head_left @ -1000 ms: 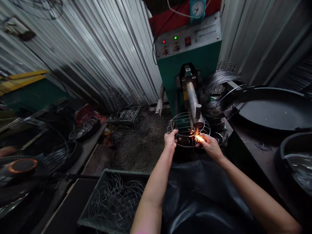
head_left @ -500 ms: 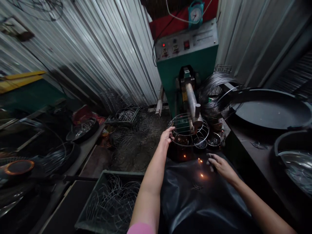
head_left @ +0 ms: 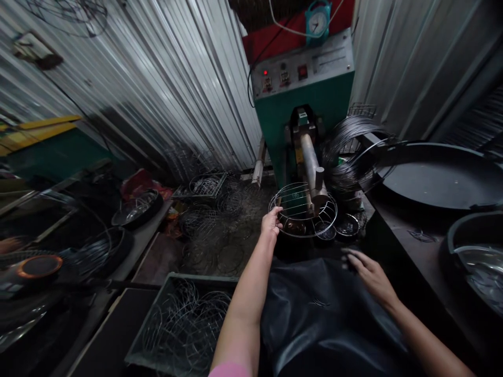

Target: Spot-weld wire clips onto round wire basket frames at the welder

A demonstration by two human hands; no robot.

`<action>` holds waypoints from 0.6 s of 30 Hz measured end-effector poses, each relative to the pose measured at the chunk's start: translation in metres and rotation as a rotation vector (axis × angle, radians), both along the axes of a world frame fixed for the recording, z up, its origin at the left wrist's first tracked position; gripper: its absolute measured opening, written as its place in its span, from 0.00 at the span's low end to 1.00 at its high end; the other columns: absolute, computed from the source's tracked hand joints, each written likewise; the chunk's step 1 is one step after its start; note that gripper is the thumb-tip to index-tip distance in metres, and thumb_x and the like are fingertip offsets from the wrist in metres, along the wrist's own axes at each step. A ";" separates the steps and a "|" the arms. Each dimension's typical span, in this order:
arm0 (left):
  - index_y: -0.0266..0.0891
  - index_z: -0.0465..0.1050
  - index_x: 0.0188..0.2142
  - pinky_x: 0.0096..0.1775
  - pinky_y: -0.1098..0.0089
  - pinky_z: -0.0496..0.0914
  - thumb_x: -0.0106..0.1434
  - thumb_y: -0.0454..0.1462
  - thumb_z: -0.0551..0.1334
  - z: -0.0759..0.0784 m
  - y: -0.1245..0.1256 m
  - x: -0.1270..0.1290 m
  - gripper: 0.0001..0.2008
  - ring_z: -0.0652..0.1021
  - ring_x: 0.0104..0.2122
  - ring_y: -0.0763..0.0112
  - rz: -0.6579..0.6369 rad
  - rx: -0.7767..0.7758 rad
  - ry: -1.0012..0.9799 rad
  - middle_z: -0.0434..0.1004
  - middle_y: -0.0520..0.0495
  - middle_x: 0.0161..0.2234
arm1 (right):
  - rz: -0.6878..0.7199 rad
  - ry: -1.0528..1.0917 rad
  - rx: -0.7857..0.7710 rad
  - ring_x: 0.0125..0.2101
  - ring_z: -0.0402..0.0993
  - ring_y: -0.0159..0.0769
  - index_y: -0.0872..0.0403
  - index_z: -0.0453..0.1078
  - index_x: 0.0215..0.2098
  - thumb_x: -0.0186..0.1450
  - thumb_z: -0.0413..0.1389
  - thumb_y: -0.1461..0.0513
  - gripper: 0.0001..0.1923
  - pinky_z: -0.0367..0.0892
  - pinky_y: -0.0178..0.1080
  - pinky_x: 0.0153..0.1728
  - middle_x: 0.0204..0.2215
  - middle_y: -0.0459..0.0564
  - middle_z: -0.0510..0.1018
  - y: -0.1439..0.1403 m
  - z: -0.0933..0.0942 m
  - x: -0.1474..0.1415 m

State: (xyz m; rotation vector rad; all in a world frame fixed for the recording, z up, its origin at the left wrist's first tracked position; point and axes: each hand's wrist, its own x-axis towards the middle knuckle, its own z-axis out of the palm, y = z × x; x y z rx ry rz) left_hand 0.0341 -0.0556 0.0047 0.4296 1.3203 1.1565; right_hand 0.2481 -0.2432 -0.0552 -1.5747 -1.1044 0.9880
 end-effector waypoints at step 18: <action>0.38 0.62 0.29 0.13 0.78 0.50 0.41 0.36 0.68 0.000 -0.028 0.029 0.18 0.59 0.12 0.83 0.162 0.161 -0.025 0.59 0.60 0.17 | 0.045 0.077 0.184 0.24 0.75 0.39 0.55 0.71 0.36 0.58 0.53 0.53 0.15 0.67 0.35 0.18 0.26 0.50 0.77 0.082 0.039 -0.056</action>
